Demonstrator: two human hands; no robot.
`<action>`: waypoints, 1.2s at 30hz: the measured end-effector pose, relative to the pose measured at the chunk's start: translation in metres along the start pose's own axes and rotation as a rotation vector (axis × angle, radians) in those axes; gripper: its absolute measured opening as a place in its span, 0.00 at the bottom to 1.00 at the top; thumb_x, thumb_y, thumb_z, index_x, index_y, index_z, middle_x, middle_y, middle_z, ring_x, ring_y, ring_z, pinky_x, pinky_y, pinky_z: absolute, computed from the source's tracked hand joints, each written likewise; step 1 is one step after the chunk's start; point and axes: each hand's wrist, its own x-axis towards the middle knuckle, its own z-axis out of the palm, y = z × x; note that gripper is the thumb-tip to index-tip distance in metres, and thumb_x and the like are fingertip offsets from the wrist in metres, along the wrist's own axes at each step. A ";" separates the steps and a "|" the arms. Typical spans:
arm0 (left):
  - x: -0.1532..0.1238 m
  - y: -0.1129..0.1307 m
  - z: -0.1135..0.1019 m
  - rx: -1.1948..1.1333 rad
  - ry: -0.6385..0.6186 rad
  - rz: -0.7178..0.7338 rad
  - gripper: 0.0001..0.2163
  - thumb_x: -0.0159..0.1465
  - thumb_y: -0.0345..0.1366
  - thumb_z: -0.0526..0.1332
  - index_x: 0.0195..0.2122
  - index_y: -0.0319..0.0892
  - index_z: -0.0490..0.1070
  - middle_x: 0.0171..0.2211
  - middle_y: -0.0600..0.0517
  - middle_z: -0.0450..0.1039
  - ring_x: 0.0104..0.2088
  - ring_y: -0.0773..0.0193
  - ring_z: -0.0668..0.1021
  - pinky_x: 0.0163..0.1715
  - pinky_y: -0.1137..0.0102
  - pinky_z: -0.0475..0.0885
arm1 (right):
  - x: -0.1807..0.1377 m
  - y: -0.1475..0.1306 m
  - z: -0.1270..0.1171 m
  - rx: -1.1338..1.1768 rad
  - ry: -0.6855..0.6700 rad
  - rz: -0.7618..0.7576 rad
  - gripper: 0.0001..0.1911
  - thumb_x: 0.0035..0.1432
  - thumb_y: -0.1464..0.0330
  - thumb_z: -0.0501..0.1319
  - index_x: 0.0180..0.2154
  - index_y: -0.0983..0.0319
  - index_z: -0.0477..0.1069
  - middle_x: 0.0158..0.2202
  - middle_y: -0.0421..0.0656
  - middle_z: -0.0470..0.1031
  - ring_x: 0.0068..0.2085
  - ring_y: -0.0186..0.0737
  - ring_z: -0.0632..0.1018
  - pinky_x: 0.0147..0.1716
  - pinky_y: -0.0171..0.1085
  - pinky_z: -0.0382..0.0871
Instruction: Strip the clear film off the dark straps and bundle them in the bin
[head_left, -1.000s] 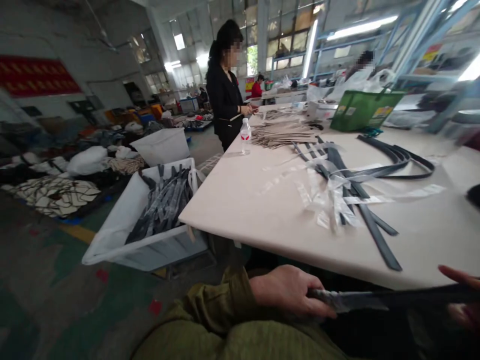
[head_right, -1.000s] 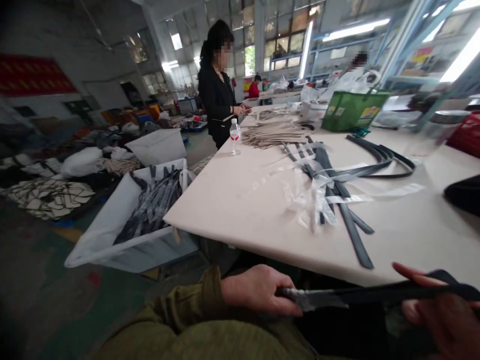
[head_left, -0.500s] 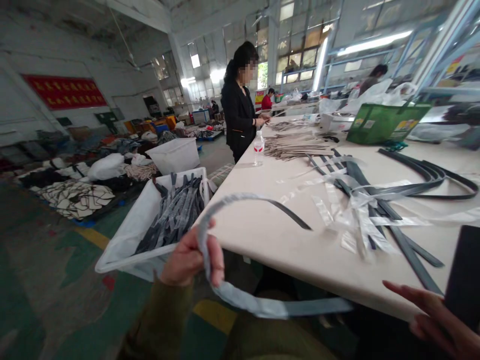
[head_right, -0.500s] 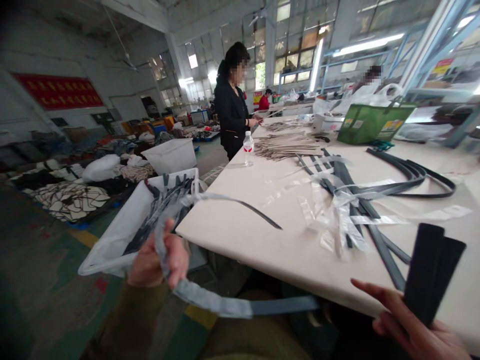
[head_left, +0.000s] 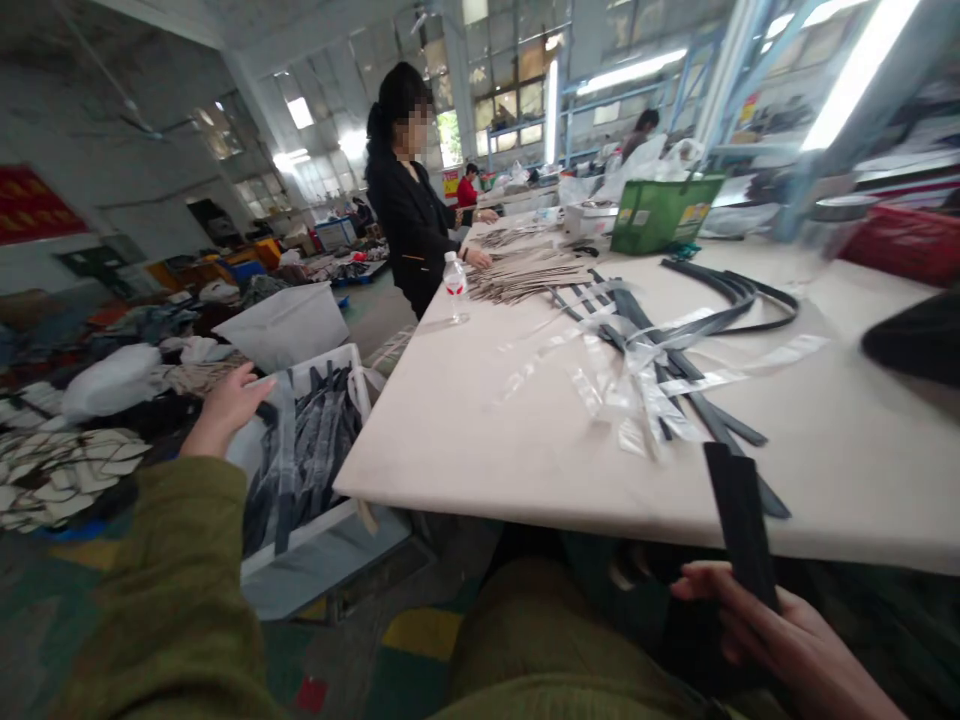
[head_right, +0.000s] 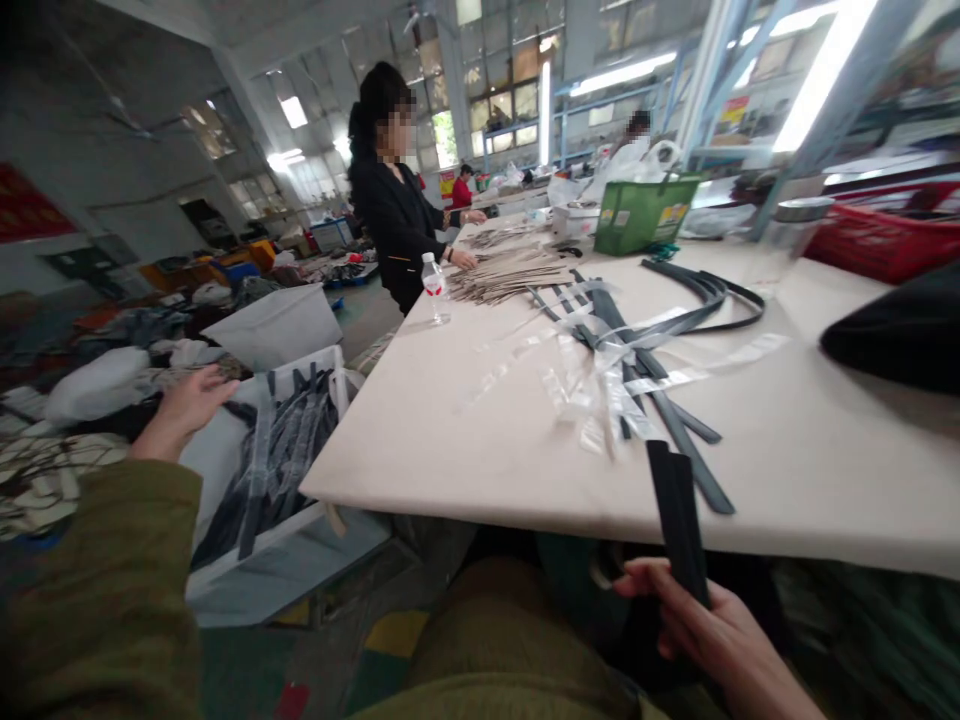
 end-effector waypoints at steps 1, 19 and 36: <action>-0.011 0.002 0.021 -0.011 -0.031 -0.002 0.19 0.59 0.42 0.67 0.48 0.36 0.69 0.36 0.52 0.77 0.36 0.62 0.78 0.38 0.69 0.73 | -0.005 -0.007 0.005 0.031 -0.045 0.012 0.35 0.49 0.38 0.59 0.38 0.62 0.79 0.34 0.52 0.79 0.21 0.36 0.71 0.20 0.37 0.69; -0.294 0.049 0.270 -0.047 -0.975 0.339 0.14 0.64 0.38 0.60 0.22 0.39 0.72 0.24 0.53 0.71 0.28 0.67 0.72 0.30 0.73 0.63 | -0.005 -0.009 0.070 0.272 -0.449 -0.213 0.30 0.63 0.46 0.53 0.39 0.67 0.73 0.31 0.45 0.75 0.25 0.31 0.70 0.21 0.29 0.68; -0.117 0.008 0.294 0.733 -0.524 0.615 0.15 0.64 0.40 0.57 0.46 0.38 0.75 0.49 0.39 0.76 0.51 0.49 0.75 0.53 0.59 0.66 | 0.016 0.020 0.050 0.455 -0.467 -0.162 0.32 0.57 0.39 0.53 0.35 0.64 0.66 0.23 0.43 0.74 0.15 0.25 0.63 0.12 0.26 0.53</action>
